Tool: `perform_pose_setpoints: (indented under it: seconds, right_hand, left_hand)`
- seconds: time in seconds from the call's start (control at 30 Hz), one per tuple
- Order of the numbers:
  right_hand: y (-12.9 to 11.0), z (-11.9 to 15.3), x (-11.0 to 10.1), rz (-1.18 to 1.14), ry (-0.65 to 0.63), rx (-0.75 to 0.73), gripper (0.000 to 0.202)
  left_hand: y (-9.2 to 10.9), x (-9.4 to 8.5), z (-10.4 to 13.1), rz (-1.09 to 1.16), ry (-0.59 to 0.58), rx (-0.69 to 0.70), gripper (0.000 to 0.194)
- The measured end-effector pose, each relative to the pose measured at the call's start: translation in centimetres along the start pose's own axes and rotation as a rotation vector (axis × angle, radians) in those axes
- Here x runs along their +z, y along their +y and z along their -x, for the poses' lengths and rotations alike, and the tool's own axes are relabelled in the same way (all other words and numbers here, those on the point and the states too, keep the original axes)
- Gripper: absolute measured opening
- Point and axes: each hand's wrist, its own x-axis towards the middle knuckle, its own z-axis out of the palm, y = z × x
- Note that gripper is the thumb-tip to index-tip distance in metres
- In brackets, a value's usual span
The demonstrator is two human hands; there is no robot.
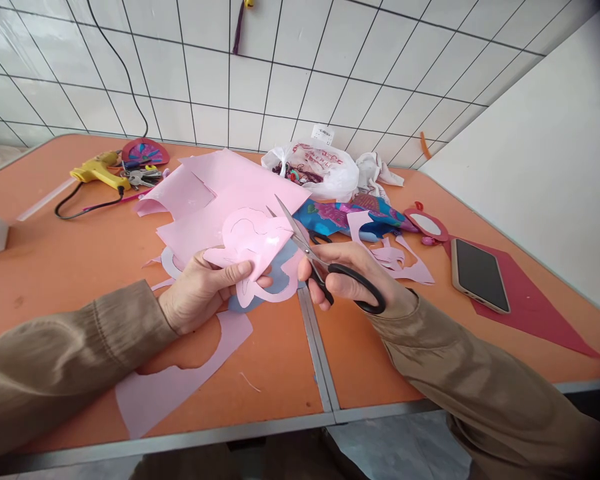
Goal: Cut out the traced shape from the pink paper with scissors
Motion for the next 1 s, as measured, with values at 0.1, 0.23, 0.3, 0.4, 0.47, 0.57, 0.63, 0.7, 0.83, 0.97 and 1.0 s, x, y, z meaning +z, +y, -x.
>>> perform_pose_setpoints:
  seconds: [0.1, 0.23, 0.3, 0.4, 0.47, 0.57, 0.63, 0.7, 0.83, 0.97, 1.0]
  right_hand:
    - [-0.21, 0.06, 0.05, 0.006, 0.01, 0.009, 0.054]
    - [-0.3, 0.07, 0.02, 0.014, 0.017, 0.012, 0.053]
    - [-0.14, -0.01, -0.05, 0.021, 0.016, -0.009, 0.052]
    - [0.24, -0.22, -0.19, 0.03, 0.01, -0.041, 0.052]
    - [0.46, -0.37, -0.26, 0.033, 0.008, -0.053, 0.051]
    - [0.64, -0.52, -0.35, 0.046, 0.007, -0.068, 0.051]
    - [0.65, -0.55, -0.4, 0.061, 0.004, -0.075, 0.05]
    - [0.58, -0.53, -0.44, 0.076, 0.0, -0.078, 0.048]
    - [0.43, -0.42, -0.52, 0.1, 0.007, -0.085, 0.046]
    - [0.32, -0.34, -0.56, 0.11, 0.02, -0.081, 0.047]
    - [0.28, -0.32, -0.56, 0.116, 0.025, -0.073, 0.048]
  left_hand:
    - [0.0, -0.01, -0.01, -0.013, -0.006, -0.004, 0.022]
    - [-0.02, -0.07, 0.03, -0.026, -0.011, -0.008, 0.023]
    - [-0.03, -0.09, 0.03, -0.023, -0.004, -0.011, 0.025]
    - [-0.05, -0.13, 0.02, -0.028, -0.006, -0.012, 0.024]
    - [-0.07, -0.16, 0.06, -0.035, -0.014, -0.008, 0.022]
    - [-0.09, -0.24, 0.15, -0.039, -0.022, -0.003, 0.02]
    - [-0.1, -0.28, 0.16, -0.042, -0.024, -0.005, 0.02]
    - [-0.12, -0.31, 0.1, -0.045, -0.03, -0.004, 0.021]
    - [-0.14, -0.39, -0.05, -0.056, -0.053, 0.012, 0.021]
    - [-0.13, -0.52, -0.07, -0.073, -0.059, 0.023, 0.021]
    - [-0.12, -0.53, -0.08, -0.072, -0.059, 0.025, 0.021]
